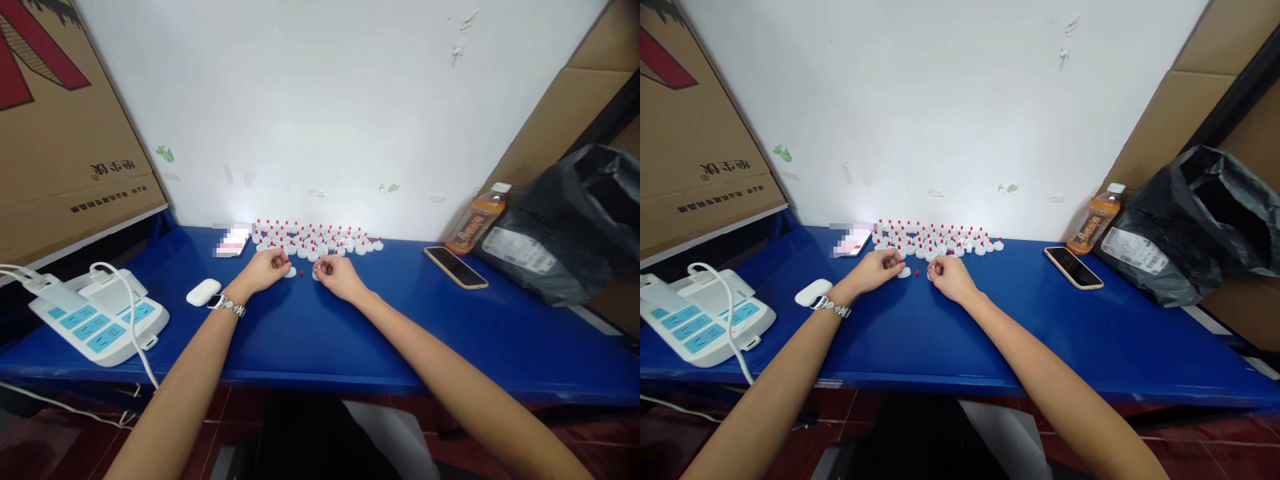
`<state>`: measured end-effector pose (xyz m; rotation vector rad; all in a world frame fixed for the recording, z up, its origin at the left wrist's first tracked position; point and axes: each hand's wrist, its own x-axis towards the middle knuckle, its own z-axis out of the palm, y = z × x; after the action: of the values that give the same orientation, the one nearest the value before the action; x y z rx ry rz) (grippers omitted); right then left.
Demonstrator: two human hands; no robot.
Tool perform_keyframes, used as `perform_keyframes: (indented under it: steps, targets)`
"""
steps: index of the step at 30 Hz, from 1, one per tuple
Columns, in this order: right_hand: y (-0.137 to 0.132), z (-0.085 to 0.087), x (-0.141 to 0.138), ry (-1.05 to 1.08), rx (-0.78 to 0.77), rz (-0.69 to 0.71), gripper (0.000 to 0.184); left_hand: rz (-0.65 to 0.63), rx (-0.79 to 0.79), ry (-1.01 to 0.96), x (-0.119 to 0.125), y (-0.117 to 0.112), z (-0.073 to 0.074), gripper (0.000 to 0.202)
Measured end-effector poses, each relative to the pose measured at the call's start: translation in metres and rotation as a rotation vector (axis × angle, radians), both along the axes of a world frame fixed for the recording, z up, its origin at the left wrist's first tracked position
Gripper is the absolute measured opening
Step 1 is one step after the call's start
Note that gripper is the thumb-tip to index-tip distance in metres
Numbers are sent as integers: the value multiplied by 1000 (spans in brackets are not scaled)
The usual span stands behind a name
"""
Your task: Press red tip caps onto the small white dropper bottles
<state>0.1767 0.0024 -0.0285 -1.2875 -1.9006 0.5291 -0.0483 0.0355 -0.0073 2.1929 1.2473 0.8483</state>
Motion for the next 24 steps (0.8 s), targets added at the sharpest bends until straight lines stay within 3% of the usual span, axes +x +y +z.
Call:
perform_keyframes:
  steps: [8,15,24]
  targets:
    - [-4,2,-2,40,-48,47,12,-151,-56,-16,17,1,-8,16]
    - [10,-5,-6,97,-44,-12,10,-90,50,31,32,6,-7,20]
    - [0,2,5,153,60,-41,22,-65,84,-7,21,10,-14,25]
